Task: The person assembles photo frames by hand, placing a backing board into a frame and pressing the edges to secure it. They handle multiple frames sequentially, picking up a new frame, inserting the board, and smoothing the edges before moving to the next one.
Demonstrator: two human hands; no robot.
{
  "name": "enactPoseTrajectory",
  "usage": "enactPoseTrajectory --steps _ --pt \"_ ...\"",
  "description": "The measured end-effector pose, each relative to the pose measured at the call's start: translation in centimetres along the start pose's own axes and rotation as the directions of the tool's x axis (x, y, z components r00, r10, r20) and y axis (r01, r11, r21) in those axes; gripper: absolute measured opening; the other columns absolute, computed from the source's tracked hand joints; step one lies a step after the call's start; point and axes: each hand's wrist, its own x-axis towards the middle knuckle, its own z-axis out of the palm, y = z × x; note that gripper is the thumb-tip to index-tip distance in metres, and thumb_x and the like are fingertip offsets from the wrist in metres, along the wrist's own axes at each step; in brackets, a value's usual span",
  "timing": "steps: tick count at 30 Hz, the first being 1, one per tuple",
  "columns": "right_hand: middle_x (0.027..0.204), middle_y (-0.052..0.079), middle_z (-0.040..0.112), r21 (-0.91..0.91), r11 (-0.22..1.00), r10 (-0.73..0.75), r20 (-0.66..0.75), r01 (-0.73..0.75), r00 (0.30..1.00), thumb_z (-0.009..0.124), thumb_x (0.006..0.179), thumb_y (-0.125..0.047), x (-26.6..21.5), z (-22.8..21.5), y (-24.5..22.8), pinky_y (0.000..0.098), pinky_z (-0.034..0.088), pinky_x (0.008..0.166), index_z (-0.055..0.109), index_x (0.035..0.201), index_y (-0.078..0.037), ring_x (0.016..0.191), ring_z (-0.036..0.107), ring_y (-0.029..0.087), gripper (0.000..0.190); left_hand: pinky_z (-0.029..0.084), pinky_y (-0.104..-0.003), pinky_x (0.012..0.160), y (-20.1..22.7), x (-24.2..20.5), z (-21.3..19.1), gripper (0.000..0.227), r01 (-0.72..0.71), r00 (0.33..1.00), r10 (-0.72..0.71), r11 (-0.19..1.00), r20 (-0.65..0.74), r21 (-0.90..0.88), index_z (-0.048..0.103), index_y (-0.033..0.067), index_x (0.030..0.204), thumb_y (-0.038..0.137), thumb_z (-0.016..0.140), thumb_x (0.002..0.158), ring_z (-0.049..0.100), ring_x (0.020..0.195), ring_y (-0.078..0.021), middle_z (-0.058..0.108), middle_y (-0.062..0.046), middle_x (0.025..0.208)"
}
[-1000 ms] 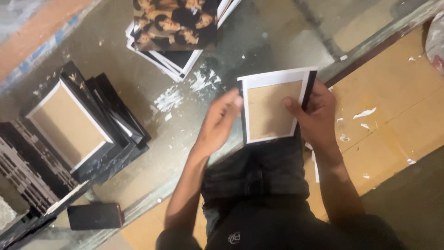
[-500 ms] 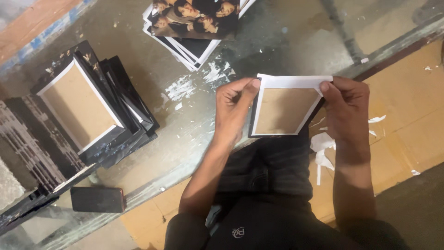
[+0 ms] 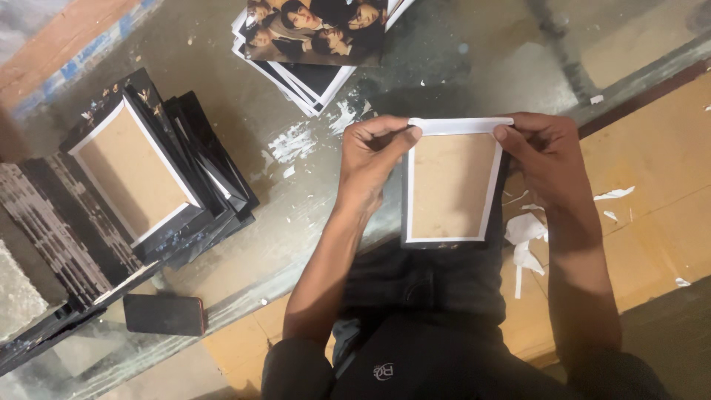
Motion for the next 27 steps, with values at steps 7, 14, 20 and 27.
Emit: enactPoseTrajectory --steps 7,14,20,27 --pt "0.099 0.005 0.074 -0.033 0.997 -0.069 0.081 0.072 0.994 0.069 0.105 -0.014 1.5 -1.8 1.8 0.0229 0.052 0.079 0.073 0.120 0.005 0.086 0.064 0.007 0.025 0.046 -0.022 0.068 -0.6 1.3 -0.6 0.009 0.048 0.994 -0.052 0.998 0.095 0.049 0.078 0.0009 0.099 0.001 0.080 0.090 0.061 0.075 -0.0052 0.074 -0.003 0.087" --pt "0.106 0.001 0.074 -0.128 0.978 -0.141 0.179 0.165 0.974 0.074 0.099 -0.014 3.9 -2.2 0.5 0.0215 0.054 0.084 0.072 0.123 -0.003 0.093 0.066 0.005 0.026 0.057 -0.030 0.074 1.7 3.7 -2.0 0.017 -0.195 0.963 0.034 0.775 0.268 0.601 0.079 0.0058 0.108 0.006 0.076 0.091 0.074 0.083 -0.0156 0.080 -0.006 0.099" --pt "0.088 0.013 0.057 -0.753 0.443 -0.572 0.180 0.486 0.801 0.091 0.089 -0.015 3.3 -1.2 2.2 0.0308 0.044 0.070 0.083 0.109 -0.013 0.076 0.055 0.023 0.022 0.051 -0.041 0.108 1.8 4.1 -1.7 0.039 -0.637 0.771 0.231 0.245 0.594 0.731 0.065 0.0081 0.130 0.017 0.074 0.094 0.062 0.127 -0.0340 0.071 -0.010 0.130" --pt "0.103 0.004 0.071 -0.765 0.301 -0.500 0.381 0.569 0.777 0.088 0.090 -0.032 4.3 -2.2 2.5 0.0409 0.050 0.091 0.076 0.113 -0.012 0.100 0.065 0.028 0.033 0.045 -0.043 0.123 -0.3 2.6 -1.8 0.044 -0.697 0.714 0.084 0.178 0.695 0.695 0.058 0.0075 0.143 0.009 0.066 0.100 0.059 0.139 -0.0285 0.064 -0.011 0.143"
